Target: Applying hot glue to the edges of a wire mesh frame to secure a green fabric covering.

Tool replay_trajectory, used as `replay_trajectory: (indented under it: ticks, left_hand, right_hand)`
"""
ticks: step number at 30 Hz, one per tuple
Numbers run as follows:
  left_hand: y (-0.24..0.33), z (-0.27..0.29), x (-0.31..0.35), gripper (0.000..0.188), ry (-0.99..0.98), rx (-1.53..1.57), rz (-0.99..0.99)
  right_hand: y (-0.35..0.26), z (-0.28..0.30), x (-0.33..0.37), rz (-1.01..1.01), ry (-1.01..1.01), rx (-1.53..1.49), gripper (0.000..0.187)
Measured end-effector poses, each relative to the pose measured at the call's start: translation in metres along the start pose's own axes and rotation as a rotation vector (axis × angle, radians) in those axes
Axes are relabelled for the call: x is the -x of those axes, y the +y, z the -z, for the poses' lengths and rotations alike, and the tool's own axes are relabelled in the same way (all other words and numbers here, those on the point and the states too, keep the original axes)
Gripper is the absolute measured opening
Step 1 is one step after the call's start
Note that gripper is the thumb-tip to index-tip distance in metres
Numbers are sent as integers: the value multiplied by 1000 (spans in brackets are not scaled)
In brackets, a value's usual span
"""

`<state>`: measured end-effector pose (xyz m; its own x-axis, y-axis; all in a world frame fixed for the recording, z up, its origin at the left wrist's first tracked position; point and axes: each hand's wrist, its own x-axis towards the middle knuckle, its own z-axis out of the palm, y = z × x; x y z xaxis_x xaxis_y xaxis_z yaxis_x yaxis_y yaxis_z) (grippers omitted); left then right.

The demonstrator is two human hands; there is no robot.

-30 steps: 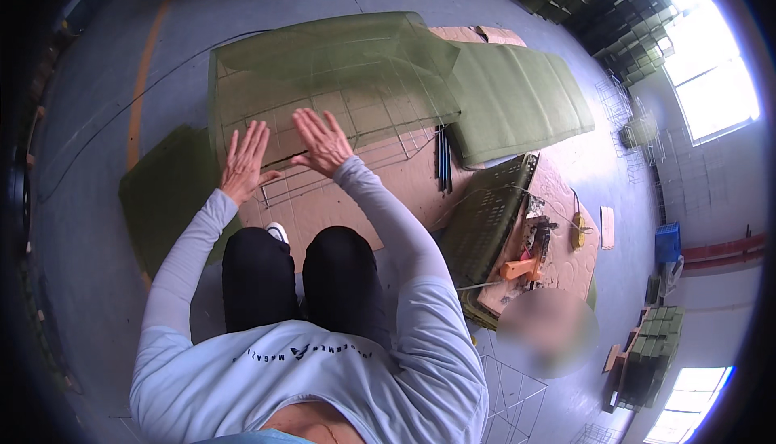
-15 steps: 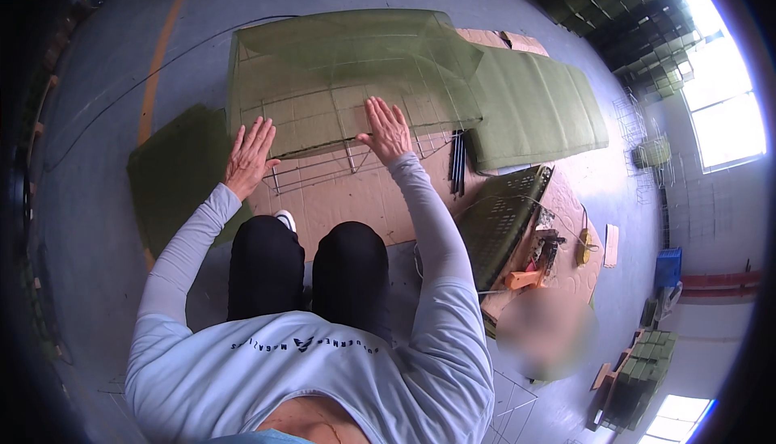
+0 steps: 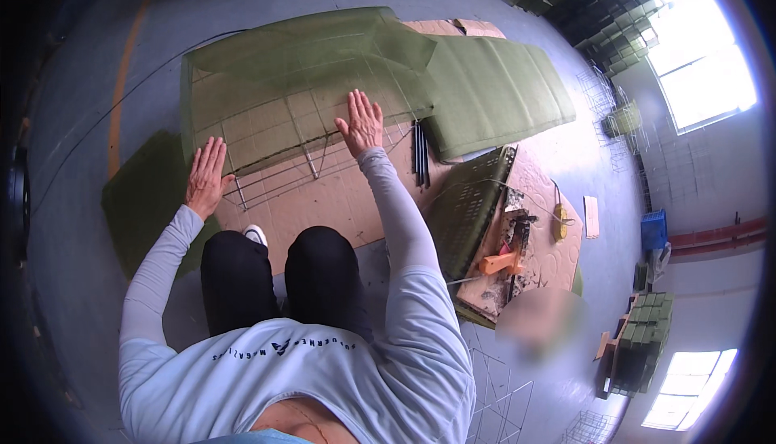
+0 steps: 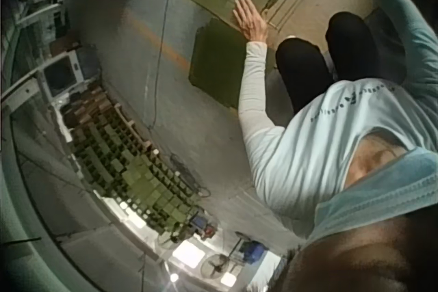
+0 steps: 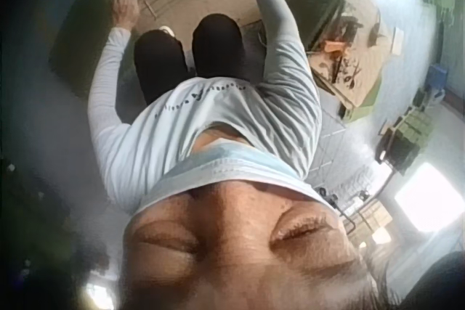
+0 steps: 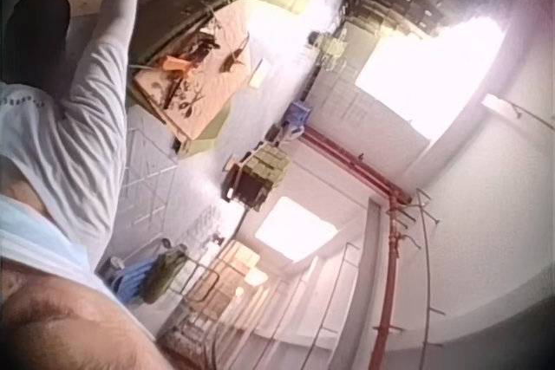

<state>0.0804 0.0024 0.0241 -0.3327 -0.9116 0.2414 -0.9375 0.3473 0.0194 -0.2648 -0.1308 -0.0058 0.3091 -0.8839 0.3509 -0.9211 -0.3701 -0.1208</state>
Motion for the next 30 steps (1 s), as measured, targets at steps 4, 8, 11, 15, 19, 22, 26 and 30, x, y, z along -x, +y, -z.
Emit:
replay_trajectory:
  ticks: [4,8,11,15,19,22,26,30]
  left_hand:
    - [-2,-2,2,66,-7,3,-11]
    - [0,-4,7,64,-2,-18,2]
    - [-2,-2,1,65,-20,43,27]
    - [1,7,-4,67,28,73,-19]
    - [-11,11,27,68,14,20,49]
    - [-26,13,66,76,137,33,131]
    - [-7,20,50,75,86,-61,108]
    - [4,3,13,69,48,30,41]
  right_hand:
    - [36,5,-9,-99,99,-114,65]
    - [64,-7,-13,-249,195,-12,60]
    - [73,-16,-18,-174,182,63,59]
    - [100,-2,-13,-244,179,84,62]
    - [93,3,-16,-275,20,70,63]
    - [71,11,-6,-174,103,52,63]
    - [-36,33,2,184,24,-58,77]
    - [-105,10,-5,274,-17,-73,78]
